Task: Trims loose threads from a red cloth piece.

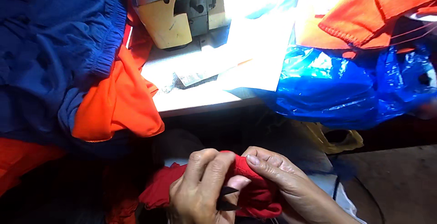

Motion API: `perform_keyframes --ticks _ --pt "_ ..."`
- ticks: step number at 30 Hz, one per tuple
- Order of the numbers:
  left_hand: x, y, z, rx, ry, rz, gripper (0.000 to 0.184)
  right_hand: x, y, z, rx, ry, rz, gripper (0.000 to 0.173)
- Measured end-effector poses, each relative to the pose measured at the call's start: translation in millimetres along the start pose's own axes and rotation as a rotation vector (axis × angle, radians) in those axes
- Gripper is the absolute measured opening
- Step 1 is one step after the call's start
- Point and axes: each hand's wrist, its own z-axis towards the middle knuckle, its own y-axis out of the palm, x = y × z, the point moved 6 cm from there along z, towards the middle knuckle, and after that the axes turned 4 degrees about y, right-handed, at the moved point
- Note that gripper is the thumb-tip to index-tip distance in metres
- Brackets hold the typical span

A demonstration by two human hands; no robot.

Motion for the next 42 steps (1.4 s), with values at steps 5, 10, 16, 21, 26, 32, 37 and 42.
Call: perform_keyframes --ticks 5,10,16,21,26,32,37,42 --pt "-3.3 -1.8 -2.1 -0.018 -0.032 0.011 0.018 0.1 -2.5 -1.0 0.002 -0.017 -0.004 0.024" --pt "-1.1 -1.2 -3.4 -0.071 -0.052 -0.223 0.019 -1.6 3.4 -2.1 0.010 0.023 -0.006 0.025" --pt "-6.8 -8.7 -6.5 0.007 -0.103 -0.211 0.023 8.5 1.0 1.3 -0.133 0.026 0.096 0.021" --pt "-2.2 -3.7 -9.2 0.003 -0.012 -0.019 0.017 8.6 3.2 -0.4 -0.106 0.065 0.103 0.021" --pt "-3.2 -6.9 -7.9 -0.002 -0.053 -0.070 0.018 1.8 7.4 -4.2 -0.023 0.105 0.091 0.027" --pt "15.5 -3.2 -4.6 -0.115 0.042 -0.393 0.019 8.7 11.3 -3.5 -0.207 0.075 0.081 0.023" --pt "7.1 9.5 -20.9 -0.339 0.202 -0.098 0.018 12.9 3.1 -1.6 -0.264 -0.005 -0.134 0.022" --pt "-109.6 -15.3 -48.1 -0.155 -0.088 0.315 0.016 10.0 -11.7 2.0 -0.137 -0.119 -0.137 0.025"
